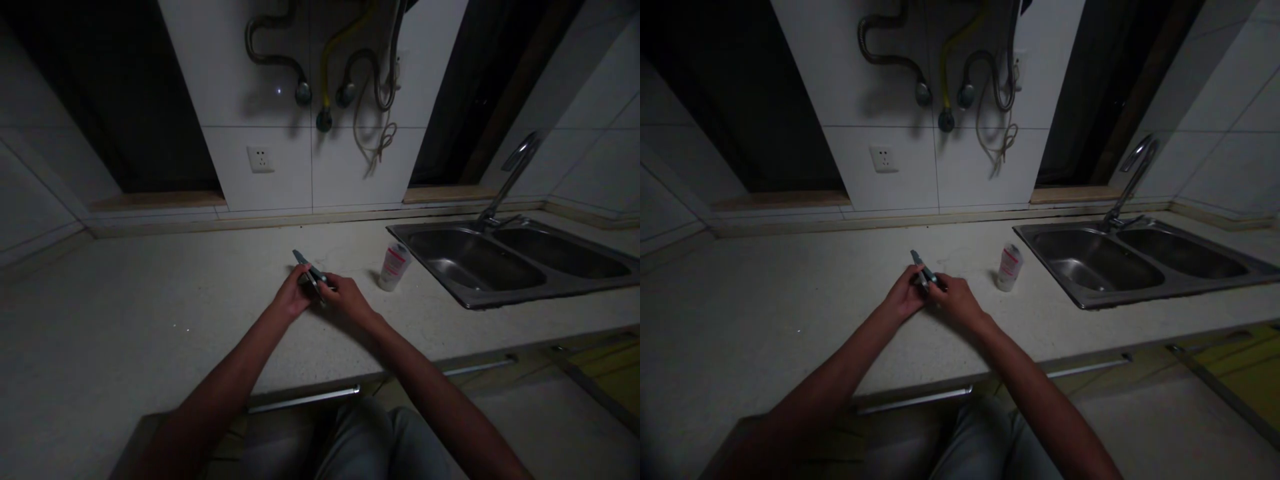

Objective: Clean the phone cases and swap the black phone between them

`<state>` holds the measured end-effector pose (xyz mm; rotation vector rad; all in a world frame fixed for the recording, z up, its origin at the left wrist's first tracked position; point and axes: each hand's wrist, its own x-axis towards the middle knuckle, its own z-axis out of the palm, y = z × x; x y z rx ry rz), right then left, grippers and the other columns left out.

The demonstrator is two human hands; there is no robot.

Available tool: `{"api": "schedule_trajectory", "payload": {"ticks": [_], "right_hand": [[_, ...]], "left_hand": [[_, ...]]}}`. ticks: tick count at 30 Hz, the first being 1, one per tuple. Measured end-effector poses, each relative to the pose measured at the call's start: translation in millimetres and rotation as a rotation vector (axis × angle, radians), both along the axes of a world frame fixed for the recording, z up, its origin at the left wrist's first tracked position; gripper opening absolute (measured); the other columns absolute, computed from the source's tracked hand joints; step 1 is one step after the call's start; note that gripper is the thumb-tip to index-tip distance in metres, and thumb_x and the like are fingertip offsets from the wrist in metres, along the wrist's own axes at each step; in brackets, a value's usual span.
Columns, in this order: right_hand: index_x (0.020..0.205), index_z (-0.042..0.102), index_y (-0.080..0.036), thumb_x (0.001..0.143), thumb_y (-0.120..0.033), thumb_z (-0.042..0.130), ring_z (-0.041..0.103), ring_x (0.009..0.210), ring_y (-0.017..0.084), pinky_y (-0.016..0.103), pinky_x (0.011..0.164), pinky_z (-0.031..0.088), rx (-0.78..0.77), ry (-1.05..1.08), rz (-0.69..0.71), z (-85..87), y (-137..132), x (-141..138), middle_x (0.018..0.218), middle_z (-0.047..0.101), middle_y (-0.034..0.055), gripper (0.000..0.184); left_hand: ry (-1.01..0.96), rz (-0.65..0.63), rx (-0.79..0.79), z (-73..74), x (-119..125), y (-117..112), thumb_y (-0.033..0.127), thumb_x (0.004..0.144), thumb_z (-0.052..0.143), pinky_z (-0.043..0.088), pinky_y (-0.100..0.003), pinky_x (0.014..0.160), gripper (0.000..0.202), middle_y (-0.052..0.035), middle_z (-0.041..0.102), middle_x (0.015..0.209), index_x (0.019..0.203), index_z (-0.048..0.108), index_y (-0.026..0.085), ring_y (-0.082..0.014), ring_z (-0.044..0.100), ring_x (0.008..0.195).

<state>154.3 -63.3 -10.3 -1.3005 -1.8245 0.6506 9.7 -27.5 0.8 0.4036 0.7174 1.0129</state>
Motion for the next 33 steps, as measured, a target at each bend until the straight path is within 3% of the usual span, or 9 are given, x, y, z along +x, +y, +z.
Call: {"api": "schedule_trajectory", "payload": {"ticks": [4,9,15,20,26,30,33], "right_hand": [[0.086,0.074,-0.013,0.096,-0.042,0.047,0.054,0.058,0.014,0.025,0.057,0.033,0.018,-0.151,-0.018,4.2,-4.4,1.4,0.066,0.066,0.0053,0.04],[0.108,0.072,-0.014,0.094,-0.038,0.05,0.056,0.063,0.014,0.025,0.062,0.037,0.044,-0.146,0.164,3.9,-2.8,13.5,0.075,0.069,0.0049,0.035],[0.113,0.072,-0.015,0.09,-0.035,0.051,0.056,0.07,0.015,0.024,0.065,0.041,-0.031,-0.026,0.346,2.4,0.2,26.8,0.082,0.069,0.001,0.037],[0.107,0.074,-0.017,0.09,-0.03,0.052,0.056,0.066,0.014,0.024,0.064,0.04,-0.004,-0.148,0.307,2.2,1.1,25.0,0.074,0.069,-0.001,0.031],[0.127,0.065,-0.022,0.091,-0.027,0.052,0.066,0.079,0.02,0.028,0.073,0.044,0.115,-0.355,0.277,3.7,-2.2,18.5,0.101,0.076,0.0077,0.039],[0.127,0.064,-0.021,0.088,-0.024,0.053,0.067,0.077,0.021,0.027,0.073,0.044,0.115,-0.415,0.196,6.8,-3.2,28.1,0.098,0.076,0.0095,0.04],[0.117,0.066,-0.017,0.088,-0.026,0.049,0.064,0.072,0.02,0.028,0.07,0.045,0.12,-0.233,0.017,7.7,1.6,41.8,0.085,0.073,0.0074,0.035]], "left_hand": [[0.061,-0.116,-0.013,3.8,-4.5,-1.7,0.022,0.087,0.057,0.057,-0.03,0.058,0.013,-0.0045,0.067,0.066,0.075,0.057,0.017,-0.0166,0.065,0.057],[0.144,-0.236,0.07,1.8,-17.1,-1.4,0.018,0.08,0.062,0.06,-0.038,0.065,0.004,-0.0095,0.071,0.076,0.081,0.06,0.015,-0.0211,0.069,0.066],[0.234,-0.177,0.129,-3.3,-16.6,-0.9,0.008,0.068,0.062,0.059,-0.049,0.078,0.011,-0.0099,0.069,0.073,0.077,0.06,0.015,-0.0232,0.068,0.069],[0.286,-0.142,0.053,-0.2,-11.6,0.8,0.002,0.057,0.052,0.06,-0.043,0.068,0.014,-0.0076,0.064,0.062,0.063,0.057,0.014,-0.0193,0.062,0.059],[0.307,-0.211,0.079,8.5,-21.2,4.0,-0.001,0.05,0.049,0.059,-0.038,0.065,0.023,-0.0084,0.065,0.064,0.065,0.057,0.013,-0.019,0.063,0.061],[0.353,-0.306,0.099,14.2,-33.3,0.6,-0.001,0.047,0.05,0.059,-0.045,0.075,0.04,-0.0085,0.069,0.072,0.082,0.062,0.013,-0.0227,0.068,0.069],[0.323,-0.343,0.139,20.2,-43.3,-2.7,0.003,0.048,0.056,0.054,-0.055,0.083,0.052,-0.0128,0.071,0.083,0.098,0.061,0.016,-0.0329,0.071,0.085]]}}
